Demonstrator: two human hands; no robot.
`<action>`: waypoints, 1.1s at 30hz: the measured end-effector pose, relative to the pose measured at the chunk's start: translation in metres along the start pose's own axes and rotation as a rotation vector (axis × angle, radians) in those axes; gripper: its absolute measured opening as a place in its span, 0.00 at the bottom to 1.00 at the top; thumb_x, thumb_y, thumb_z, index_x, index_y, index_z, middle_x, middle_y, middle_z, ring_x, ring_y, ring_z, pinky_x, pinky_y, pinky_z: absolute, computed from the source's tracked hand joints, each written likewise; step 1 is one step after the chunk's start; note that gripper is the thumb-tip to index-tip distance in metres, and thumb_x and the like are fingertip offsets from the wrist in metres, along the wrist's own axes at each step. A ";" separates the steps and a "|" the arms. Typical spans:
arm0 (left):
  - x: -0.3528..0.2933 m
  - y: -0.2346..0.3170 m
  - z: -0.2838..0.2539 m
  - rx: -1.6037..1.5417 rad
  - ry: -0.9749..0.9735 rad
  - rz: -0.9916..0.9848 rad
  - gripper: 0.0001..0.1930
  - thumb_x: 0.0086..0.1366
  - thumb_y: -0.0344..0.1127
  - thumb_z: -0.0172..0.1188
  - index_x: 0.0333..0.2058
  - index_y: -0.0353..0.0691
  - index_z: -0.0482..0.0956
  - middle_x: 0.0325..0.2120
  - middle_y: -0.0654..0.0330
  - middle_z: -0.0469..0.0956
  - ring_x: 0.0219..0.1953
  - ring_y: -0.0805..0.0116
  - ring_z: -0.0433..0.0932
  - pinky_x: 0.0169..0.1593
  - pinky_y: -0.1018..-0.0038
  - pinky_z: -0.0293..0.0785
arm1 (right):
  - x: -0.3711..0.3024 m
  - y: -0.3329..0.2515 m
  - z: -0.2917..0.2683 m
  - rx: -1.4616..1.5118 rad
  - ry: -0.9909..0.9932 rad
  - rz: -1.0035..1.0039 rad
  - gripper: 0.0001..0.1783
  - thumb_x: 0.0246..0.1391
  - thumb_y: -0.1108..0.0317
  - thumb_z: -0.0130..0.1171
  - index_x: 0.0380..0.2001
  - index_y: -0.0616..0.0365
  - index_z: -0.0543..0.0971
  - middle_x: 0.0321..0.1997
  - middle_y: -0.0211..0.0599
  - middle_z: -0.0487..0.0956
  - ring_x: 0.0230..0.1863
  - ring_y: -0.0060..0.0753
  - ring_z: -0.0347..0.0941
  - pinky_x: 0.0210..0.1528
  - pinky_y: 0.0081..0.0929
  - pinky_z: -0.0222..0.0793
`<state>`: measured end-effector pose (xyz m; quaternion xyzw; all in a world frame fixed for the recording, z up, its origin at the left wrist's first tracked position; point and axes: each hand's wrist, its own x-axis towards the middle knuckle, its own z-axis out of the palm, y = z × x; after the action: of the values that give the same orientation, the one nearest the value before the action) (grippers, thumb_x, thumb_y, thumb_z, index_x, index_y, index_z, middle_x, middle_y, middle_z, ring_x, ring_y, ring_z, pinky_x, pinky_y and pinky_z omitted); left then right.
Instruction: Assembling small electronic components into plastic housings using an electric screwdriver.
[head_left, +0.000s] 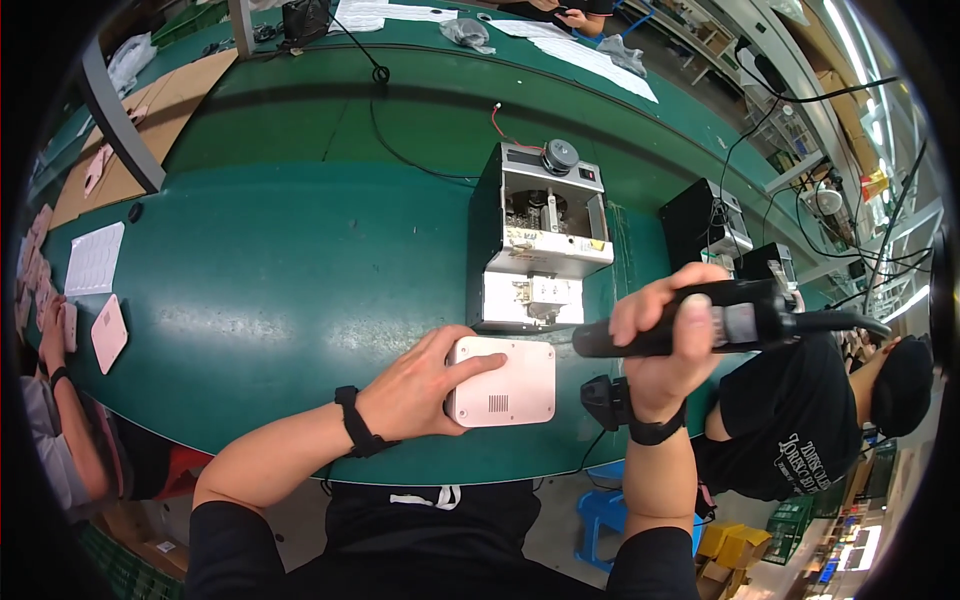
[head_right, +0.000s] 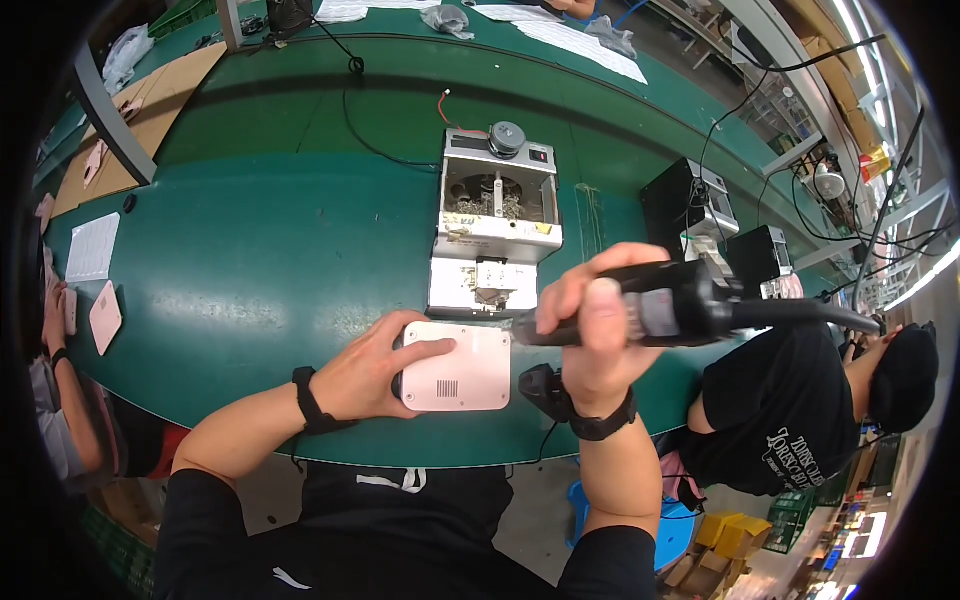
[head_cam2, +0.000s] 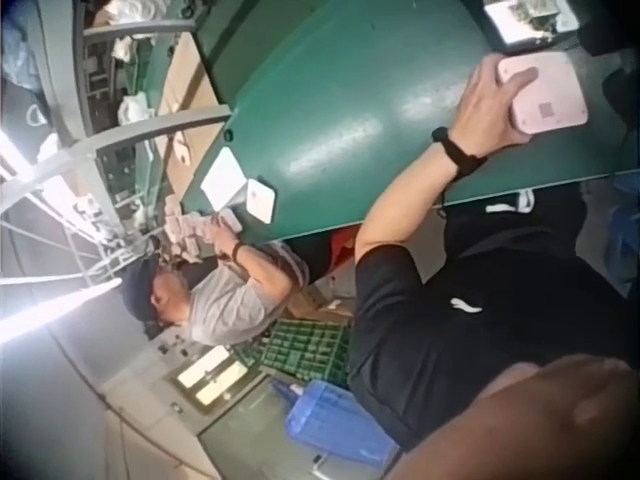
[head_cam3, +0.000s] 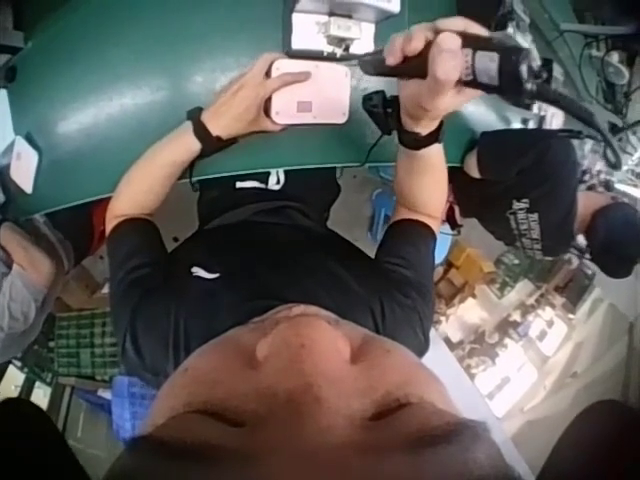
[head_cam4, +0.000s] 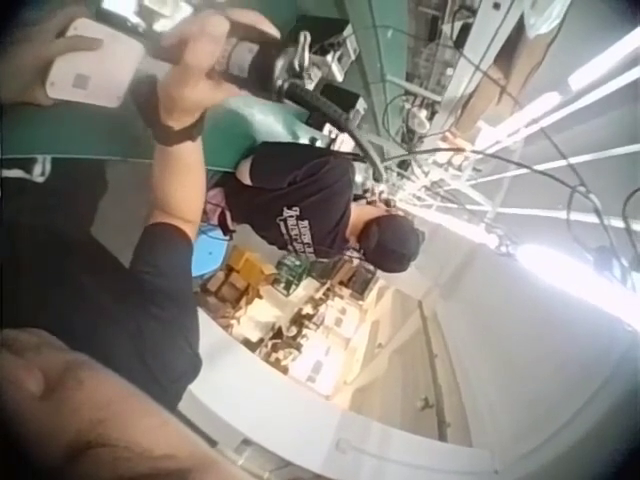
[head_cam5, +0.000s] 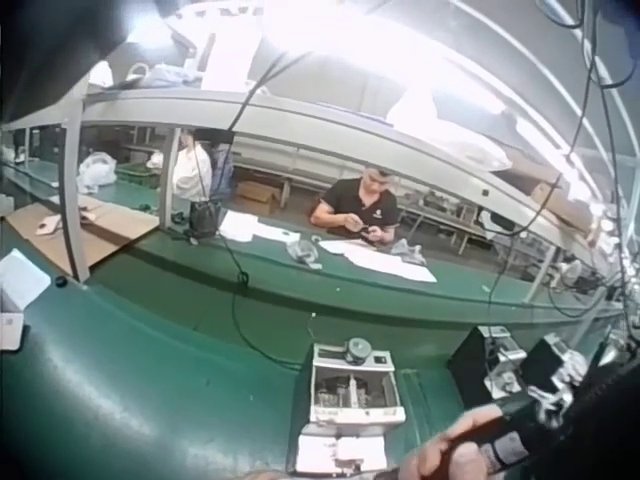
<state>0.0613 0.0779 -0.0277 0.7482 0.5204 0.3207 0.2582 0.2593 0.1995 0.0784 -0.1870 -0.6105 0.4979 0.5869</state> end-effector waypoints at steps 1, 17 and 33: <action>0.003 0.002 0.000 0.000 0.002 0.001 0.44 0.40 0.34 0.77 0.60 0.54 0.71 0.54 0.50 0.64 0.54 0.47 0.70 0.57 0.59 0.72 | 0.004 -0.002 0.003 0.001 -0.003 -0.003 0.14 0.62 0.58 0.52 0.41 0.58 0.67 0.19 0.35 0.68 0.14 0.29 0.64 0.19 0.29 0.65; 0.005 0.000 0.003 -0.007 0.012 -0.015 0.45 0.38 0.35 0.78 0.60 0.57 0.71 0.56 0.50 0.63 0.58 0.47 0.68 0.59 0.58 0.72 | 0.008 0.010 0.020 0.046 -0.028 0.048 0.13 0.64 0.59 0.49 0.42 0.58 0.67 0.19 0.35 0.69 0.14 0.28 0.65 0.19 0.30 0.66; 0.004 0.000 0.007 -0.003 0.041 0.010 0.44 0.39 0.34 0.77 0.60 0.52 0.71 0.54 0.49 0.64 0.56 0.47 0.69 0.59 0.60 0.71 | 0.003 0.018 0.022 0.007 -0.063 0.071 0.14 0.63 0.58 0.51 0.41 0.57 0.67 0.19 0.36 0.69 0.14 0.30 0.64 0.19 0.30 0.66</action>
<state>0.0674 0.0812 -0.0311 0.7437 0.5212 0.3382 0.2468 0.2318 0.2011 0.0693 -0.1906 -0.6200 0.5262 0.5499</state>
